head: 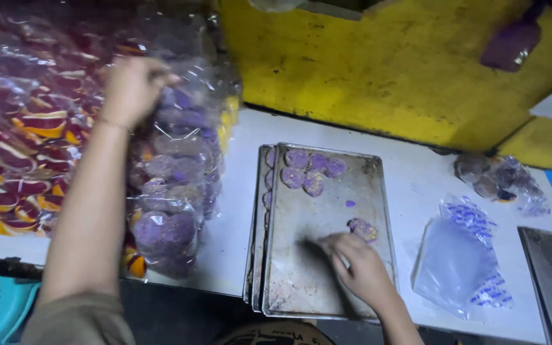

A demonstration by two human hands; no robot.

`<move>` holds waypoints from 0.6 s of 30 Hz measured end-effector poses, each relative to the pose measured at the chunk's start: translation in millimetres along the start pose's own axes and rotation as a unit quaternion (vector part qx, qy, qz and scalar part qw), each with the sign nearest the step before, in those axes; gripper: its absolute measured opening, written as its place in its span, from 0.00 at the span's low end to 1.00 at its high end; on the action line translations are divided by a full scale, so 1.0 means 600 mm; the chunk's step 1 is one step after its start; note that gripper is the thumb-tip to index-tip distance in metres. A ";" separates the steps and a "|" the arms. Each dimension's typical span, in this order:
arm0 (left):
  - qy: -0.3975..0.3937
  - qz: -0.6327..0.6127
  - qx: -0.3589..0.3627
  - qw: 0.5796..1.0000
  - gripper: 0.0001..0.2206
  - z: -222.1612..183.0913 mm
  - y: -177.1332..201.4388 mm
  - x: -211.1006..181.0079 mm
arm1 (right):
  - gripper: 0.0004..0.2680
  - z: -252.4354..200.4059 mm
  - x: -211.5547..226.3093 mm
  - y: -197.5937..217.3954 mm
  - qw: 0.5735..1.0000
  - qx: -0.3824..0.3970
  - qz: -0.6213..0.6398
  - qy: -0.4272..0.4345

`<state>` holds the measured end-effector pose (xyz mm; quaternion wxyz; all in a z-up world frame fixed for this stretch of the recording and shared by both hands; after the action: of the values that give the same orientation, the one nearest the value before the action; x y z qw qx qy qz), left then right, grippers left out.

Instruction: Packing purple cookies from a metal tray into plastic bags at a bakery packaging station.

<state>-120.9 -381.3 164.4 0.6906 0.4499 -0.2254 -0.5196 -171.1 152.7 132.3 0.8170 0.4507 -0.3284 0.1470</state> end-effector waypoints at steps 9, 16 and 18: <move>-0.082 0.025 -0.064 0.994 0.23 0.002 -0.005 -0.182 | 0.10 -0.224 -0.104 0.036 0.942 0.003 0.103 -0.318; -0.279 -0.464 0.309 0.782 0.12 -0.245 -0.292 -0.973 | 0.13 -0.212 -0.048 0.156 0.929 0.146 0.151 -0.306; -0.285 -0.362 0.340 0.819 0.12 -0.322 -0.428 -1.082 | 0.11 -0.261 -0.082 0.207 0.915 0.154 0.161 -0.337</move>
<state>-335.6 276.7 -49.5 0.1601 0.5371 -0.3956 -0.7276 -211.0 354.1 119.4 0.5438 0.5344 -0.6257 0.1651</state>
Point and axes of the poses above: each hand's wrist, its own z-axis towards the middle knuckle, its own y-axis out of the back of the hand, x = y × z, the point moved 2 cm from there along z, towards the middle knuckle, and after that the axes turned 11 degrees about z, right-handed, at the moved point
